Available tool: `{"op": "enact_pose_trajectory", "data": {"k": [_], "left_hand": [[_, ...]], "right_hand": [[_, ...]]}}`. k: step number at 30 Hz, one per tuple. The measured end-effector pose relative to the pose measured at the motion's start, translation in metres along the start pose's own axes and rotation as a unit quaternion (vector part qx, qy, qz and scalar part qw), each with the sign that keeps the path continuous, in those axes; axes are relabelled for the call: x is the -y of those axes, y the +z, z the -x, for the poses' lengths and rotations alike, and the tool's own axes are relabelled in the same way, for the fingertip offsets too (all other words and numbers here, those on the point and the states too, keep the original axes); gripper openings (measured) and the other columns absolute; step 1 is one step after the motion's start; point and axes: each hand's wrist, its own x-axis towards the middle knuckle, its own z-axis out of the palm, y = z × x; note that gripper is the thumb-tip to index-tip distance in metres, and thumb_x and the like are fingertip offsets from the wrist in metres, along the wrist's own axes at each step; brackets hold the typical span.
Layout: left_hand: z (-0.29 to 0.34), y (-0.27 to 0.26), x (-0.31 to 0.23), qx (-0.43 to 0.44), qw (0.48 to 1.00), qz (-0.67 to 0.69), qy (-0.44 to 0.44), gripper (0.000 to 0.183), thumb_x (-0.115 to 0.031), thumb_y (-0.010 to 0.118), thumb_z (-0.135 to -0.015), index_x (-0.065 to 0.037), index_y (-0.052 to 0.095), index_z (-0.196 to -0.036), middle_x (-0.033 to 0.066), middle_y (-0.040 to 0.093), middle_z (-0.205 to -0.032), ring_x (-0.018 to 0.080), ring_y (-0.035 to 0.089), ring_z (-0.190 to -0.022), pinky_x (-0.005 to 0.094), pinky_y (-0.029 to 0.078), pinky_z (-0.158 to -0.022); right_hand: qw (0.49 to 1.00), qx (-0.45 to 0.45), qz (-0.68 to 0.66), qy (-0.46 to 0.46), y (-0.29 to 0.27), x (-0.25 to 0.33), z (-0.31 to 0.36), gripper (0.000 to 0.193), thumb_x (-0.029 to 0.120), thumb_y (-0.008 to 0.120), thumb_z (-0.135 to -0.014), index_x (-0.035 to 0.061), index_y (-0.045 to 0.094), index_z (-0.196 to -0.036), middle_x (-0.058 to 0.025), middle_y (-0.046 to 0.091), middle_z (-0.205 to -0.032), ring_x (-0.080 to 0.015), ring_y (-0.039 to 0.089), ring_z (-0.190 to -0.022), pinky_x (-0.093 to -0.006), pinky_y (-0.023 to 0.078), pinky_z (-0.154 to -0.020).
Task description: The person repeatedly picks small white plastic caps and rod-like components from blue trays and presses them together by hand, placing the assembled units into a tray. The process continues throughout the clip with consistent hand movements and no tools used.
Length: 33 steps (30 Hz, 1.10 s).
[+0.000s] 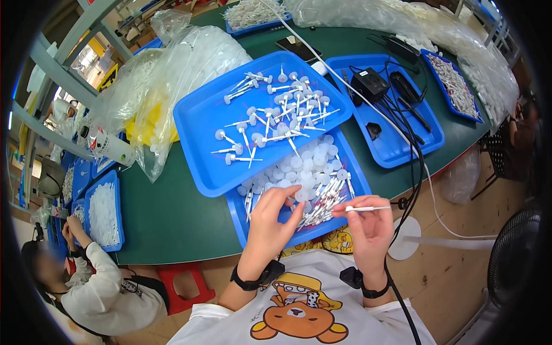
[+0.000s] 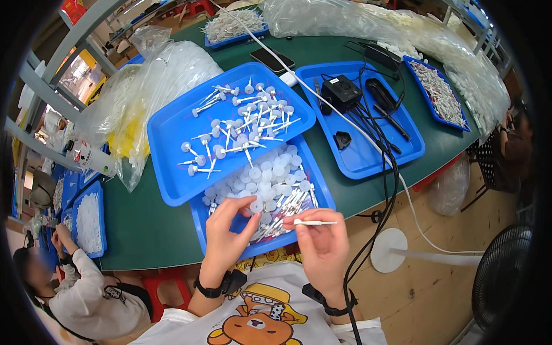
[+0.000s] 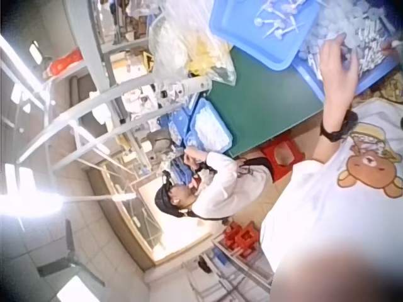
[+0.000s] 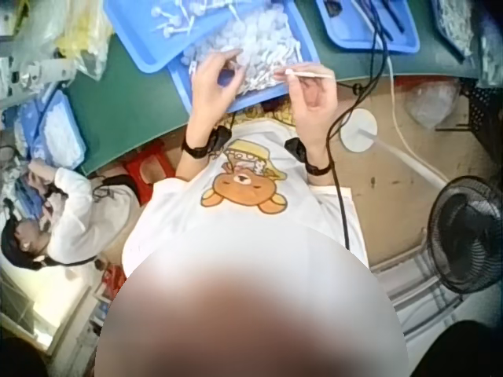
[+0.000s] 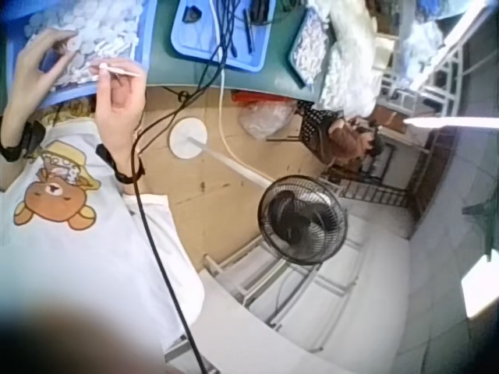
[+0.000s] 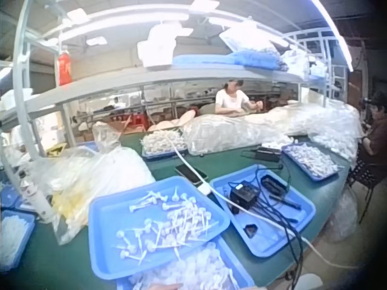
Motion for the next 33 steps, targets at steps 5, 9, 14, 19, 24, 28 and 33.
{"op": "enact_pose_trajectory", "data": {"k": [5,9,14,19,24,28,33], "left_hand": [[0.001,-0.004,0.002,0.018,1.0,0.022,-0.006,0.034,0.0,0.075,-0.074,-0.003,0.068,-0.108,0.0088,0.063,-0.084,0.0199,0.062,-0.075,0.0302,0.05,-0.069],[0.0,-0.005,0.003,0.03,0.998,0.047,-0.024,0.036,0.0,0.075,-0.074,-0.003,0.067,-0.11,0.009,0.062,-0.084,0.0222,0.061,-0.076,0.0315,0.049,-0.068],[-0.001,-0.008,0.004,0.02,0.998,0.049,-0.047,0.038,0.001,0.076,-0.072,-0.004,0.068,-0.109,0.0076,0.064,-0.084,0.0188,0.062,-0.075,0.0289,0.05,-0.066],[-0.002,-0.011,0.009,0.023,0.994,0.089,-0.06,0.036,0.0,0.074,-0.076,-0.001,0.066,-0.11,0.0116,0.064,-0.089,0.0263,0.059,-0.077,0.0345,0.048,-0.068],[-0.003,-0.011,0.009,0.012,0.994,0.09,-0.054,0.037,0.0,0.075,-0.075,-0.001,0.066,-0.11,0.0114,0.064,-0.09,0.0265,0.06,-0.078,0.0345,0.049,-0.069],[-0.003,-0.013,0.01,0.015,0.994,0.098,-0.054,0.037,0.0,0.075,-0.074,-0.002,0.066,-0.11,0.011,0.063,-0.092,0.0261,0.061,-0.08,0.0342,0.049,-0.068],[-0.003,-0.017,0.01,0.032,0.99,0.124,-0.054,0.037,-0.001,0.077,-0.073,-0.004,0.068,-0.11,0.0095,0.064,-0.097,0.0248,0.061,-0.082,0.0332,0.051,-0.07]], "right_hand": [[0.997,0.07,-0.039,-0.008,0.009,-0.019,-0.015,0.022,-0.013,0.052,-0.09,-0.0024,0.045,-0.108,-0.0164,0.054,-0.107,-0.0258,0.066,-0.099,-0.0369,0.056,-0.088],[0.994,0.11,-0.021,0.007,0.015,-0.03,-0.028,0.024,-0.013,0.055,-0.089,-0.0013,0.045,-0.107,-0.0171,0.055,-0.107,-0.027,0.066,-0.1,-0.0364,0.056,-0.086],[0.99,0.136,-0.01,0.025,0.016,-0.031,-0.036,0.024,-0.014,0.054,-0.088,-0.0012,0.045,-0.106,-0.0176,0.056,-0.106,-0.0282,0.066,-0.1,-0.0363,0.057,-0.085],[0.987,0.154,0.015,0.033,0.017,-0.031,-0.038,0.026,-0.014,0.054,-0.088,-0.0008,0.043,-0.107,-0.0182,0.056,-0.106,-0.0286,0.067,-0.097,-0.0373,0.057,-0.085],[0.988,0.151,0.028,0.036,0.017,-0.033,-0.04,0.025,-0.015,0.054,-0.087,-0.0016,0.044,-0.106,-0.0184,0.056,-0.105,-0.0289,0.067,-0.097,-0.0378,0.056,-0.087],[0.982,0.182,0.048,0.035,0.016,-0.033,-0.041,0.026,-0.015,0.056,-0.085,-0.0017,0.046,-0.105,-0.019,0.058,-0.107,-0.0288,0.066,-0.098,-0.0381,0.055,-0.088],[0.979,0.192,0.068,-0.001,0.01,-0.037,-0.047,0.028,-0.014,0.063,-0.08,-0.0005,0.05,-0.102,-0.0186,0.065,-0.101,-0.0287,0.065,-0.099,-0.0394,0.051,-0.089]]}}
